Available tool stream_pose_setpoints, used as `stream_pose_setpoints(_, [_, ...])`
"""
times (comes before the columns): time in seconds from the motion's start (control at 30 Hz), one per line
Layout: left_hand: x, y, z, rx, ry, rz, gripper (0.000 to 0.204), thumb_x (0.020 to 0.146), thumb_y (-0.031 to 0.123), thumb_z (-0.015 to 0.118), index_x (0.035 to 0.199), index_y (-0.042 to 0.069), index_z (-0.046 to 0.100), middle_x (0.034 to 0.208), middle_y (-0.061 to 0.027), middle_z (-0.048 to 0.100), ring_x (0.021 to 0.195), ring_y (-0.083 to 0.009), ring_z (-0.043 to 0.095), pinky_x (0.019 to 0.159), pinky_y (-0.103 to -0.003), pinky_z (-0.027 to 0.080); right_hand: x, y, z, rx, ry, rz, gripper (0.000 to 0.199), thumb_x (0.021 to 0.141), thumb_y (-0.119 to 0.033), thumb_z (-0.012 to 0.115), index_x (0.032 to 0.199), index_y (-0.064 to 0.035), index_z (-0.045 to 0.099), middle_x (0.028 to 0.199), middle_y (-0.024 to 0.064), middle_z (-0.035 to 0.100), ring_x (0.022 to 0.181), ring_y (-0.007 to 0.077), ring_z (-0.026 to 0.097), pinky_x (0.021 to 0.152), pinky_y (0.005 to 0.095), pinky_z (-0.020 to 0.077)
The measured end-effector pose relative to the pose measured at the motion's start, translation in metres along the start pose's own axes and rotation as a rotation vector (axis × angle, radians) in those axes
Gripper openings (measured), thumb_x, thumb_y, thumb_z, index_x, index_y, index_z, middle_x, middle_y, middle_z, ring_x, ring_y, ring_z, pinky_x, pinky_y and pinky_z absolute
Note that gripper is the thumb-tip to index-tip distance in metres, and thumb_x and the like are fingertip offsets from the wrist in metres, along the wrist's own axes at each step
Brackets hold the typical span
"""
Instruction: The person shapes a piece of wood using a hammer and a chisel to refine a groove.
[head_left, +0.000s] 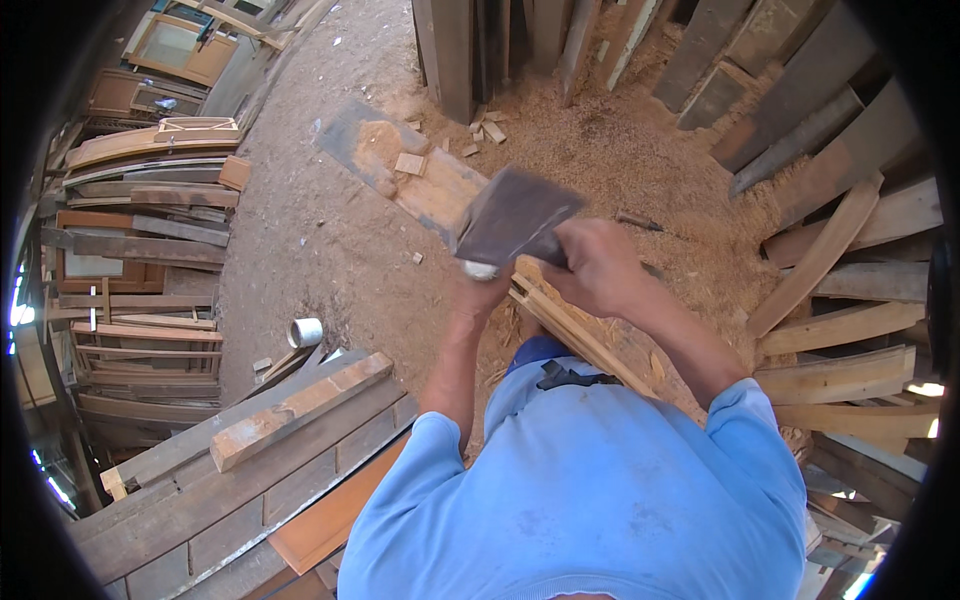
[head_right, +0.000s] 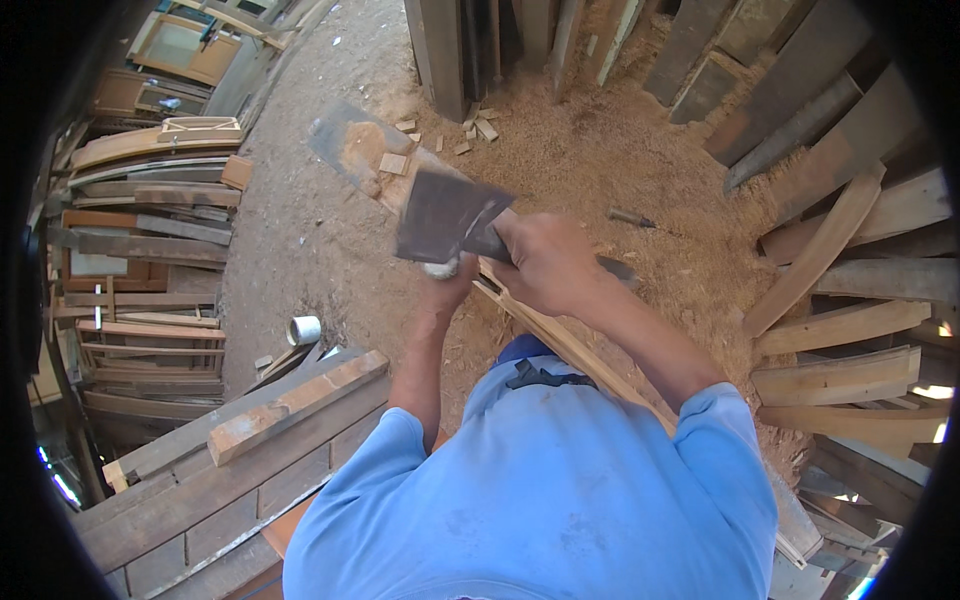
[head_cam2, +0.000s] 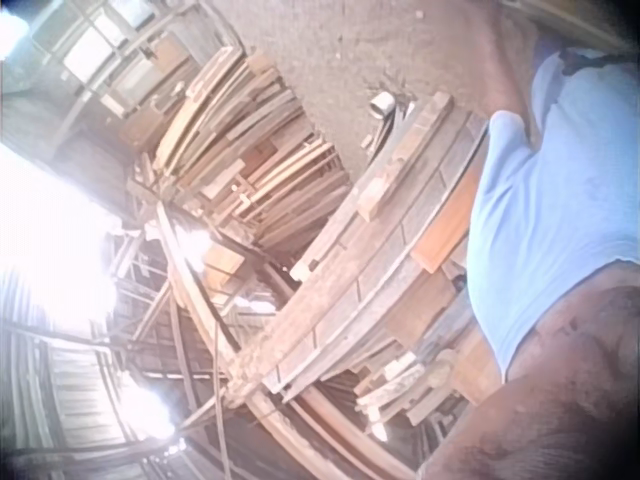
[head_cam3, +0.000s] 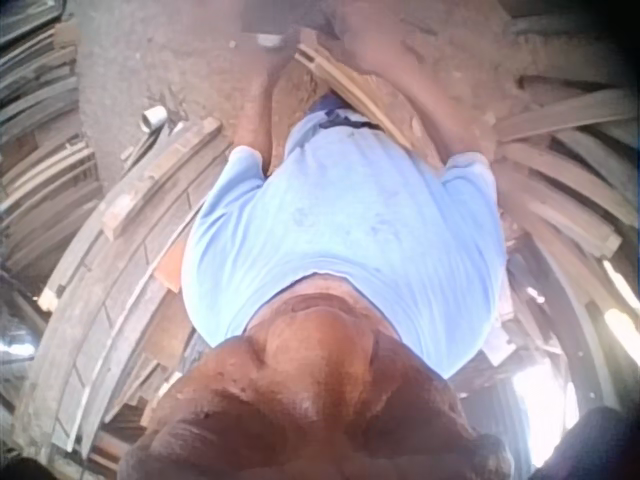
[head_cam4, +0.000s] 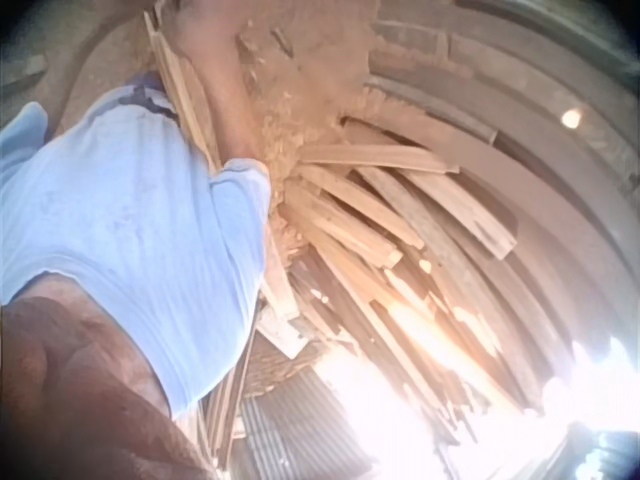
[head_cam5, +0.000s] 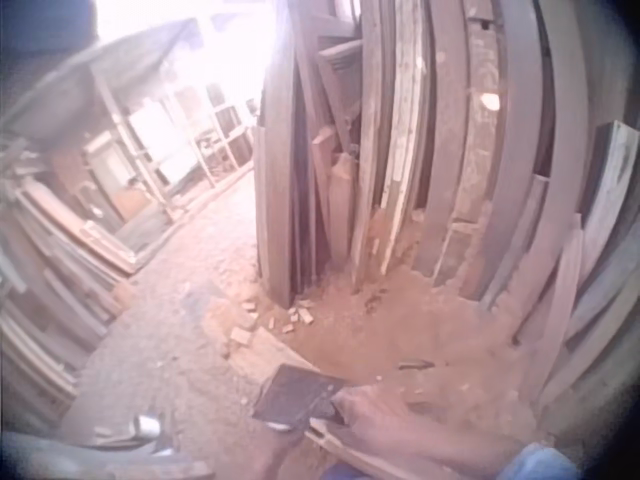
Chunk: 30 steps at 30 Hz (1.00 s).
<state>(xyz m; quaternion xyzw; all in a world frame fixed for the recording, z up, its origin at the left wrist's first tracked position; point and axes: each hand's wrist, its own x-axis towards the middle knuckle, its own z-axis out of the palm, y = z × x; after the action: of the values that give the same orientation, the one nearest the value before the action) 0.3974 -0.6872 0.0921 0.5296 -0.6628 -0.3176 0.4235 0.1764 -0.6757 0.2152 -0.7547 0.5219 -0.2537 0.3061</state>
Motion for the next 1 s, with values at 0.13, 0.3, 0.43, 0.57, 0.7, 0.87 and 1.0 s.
stream_pose_setpoints(0.13, [-0.013, -0.01, 0.004, -0.089, -0.028, -0.037, 0.014, 0.085, 0.006, 0.069, 0.097, 0.002, 0.066, 0.078, -0.0038, 0.065, 0.075, -0.0142, 0.061, 0.068, -0.034, 0.051, 0.002, 0.018, 0.006, -0.115, -0.093, 0.105, 0.022, 0.079, -0.016, 0.072, 0.096, -0.0042, 0.066, 0.082, 0.02, 0.068, 0.081, 0.0405, 0.068, 0.07, 0.0526, 0.0511])
stream_pose_setpoints(0.3, [-0.031, -0.015, -0.008, 0.1, -0.082, -0.148, 0.017, 0.084, 0.007, 0.074, 0.099, 0.002, 0.069, 0.088, -0.0126, 0.07, 0.083, -0.022, 0.068, 0.073, -0.037, 0.053, -0.01, -0.021, -0.025, 0.181, 0.112, 0.021, 0.026, 0.078, -0.016, 0.07, 0.1, -0.0042, 0.068, 0.084, 0.0216, 0.068, 0.082, 0.0404, 0.068, 0.071, 0.0484, 0.0527])
stream_pose_setpoints(0.43, [-0.036, -0.016, 0.001, 0.165, -0.135, 0.16, 0.021, 0.087, 0.013, 0.073, 0.105, 0.005, 0.068, 0.094, -0.0129, 0.069, 0.091, -0.0259, 0.066, 0.079, -0.041, 0.053, -0.01, -0.002, 0.011, 0.181, 0.093, -0.226, 0.025, 0.082, -0.018, 0.067, 0.104, -0.0073, 0.064, 0.083, 0.0176, 0.07, 0.082, 0.0406, 0.068, 0.071, 0.0525, 0.0533])
stream_pose_setpoints(0.57, [-0.05, -0.051, 0.002, 0.078, -0.252, -0.15, 0.036, 0.087, 0.015, 0.074, 0.12, 0.005, 0.063, 0.111, -0.0113, 0.069, 0.1, -0.0252, 0.066, 0.087, -0.04, 0.054, -0.01, 0.015, 0.029, -0.152, -0.227, -0.025, 0.027, 0.082, -0.017, 0.066, 0.107, -0.0077, 0.064, 0.082, 0.018, 0.07, 0.081, 0.0407, 0.068, 0.073, 0.0525, 0.0536])
stream_pose_setpoints(0.7, [-0.044, -0.074, 0.001, -0.001, -0.128, -0.123, 0.036, 0.084, 0.011, 0.075, 0.118, 0.004, 0.065, 0.113, -0.009, 0.07, 0.104, -0.0227, 0.066, 0.089, -0.038, 0.054, -0.013, 0.003, 0.015, -0.001, -0.181, 0.091, 0.03, 0.081, -0.017, 0.067, 0.109, -0.0062, 0.064, 0.081, 0.0196, 0.069, 0.08, 0.0412, 0.068, 0.073, 0.0515, 0.0533])
stream_pose_setpoints(0.87, [-0.012, -0.055, -0.027, -0.018, -0.154, -0.124, 0.036, 0.082, 0.008, 0.075, 0.117, 0.004, 0.067, 0.112, -0.0096, 0.072, 0.109, -0.0226, 0.067, 0.091, -0.037, 0.053, -0.013, -0.032, -0.023, 0.299, 0.02, 0.033, 0.032, 0.078, -0.018, 0.071, 0.106, -0.0027, 0.064, 0.079, 0.0216, 0.067, 0.078, 0.0411, 0.068, 0.069, 0.0494, 0.0512])
stream_pose_setpoints(1.0, [-0.011, -0.037, -0.021, 0.161, -0.107, 0.13, 0.034, 0.082, 0.008, 0.075, 0.114, 0.005, 0.068, 0.108, -0.0105, 0.072, 0.105, -0.0245, 0.067, 0.091, -0.039, 0.052, -0.009, -0.007, 0.009, 0.118, 0.072, -0.125, 0.03, 0.079, -0.018, 0.07, 0.104, -0.0033, 0.062, 0.082, 0.0198, 0.068, 0.079, 0.0415, 0.068, 0.069, 0.0514, 0.0517])
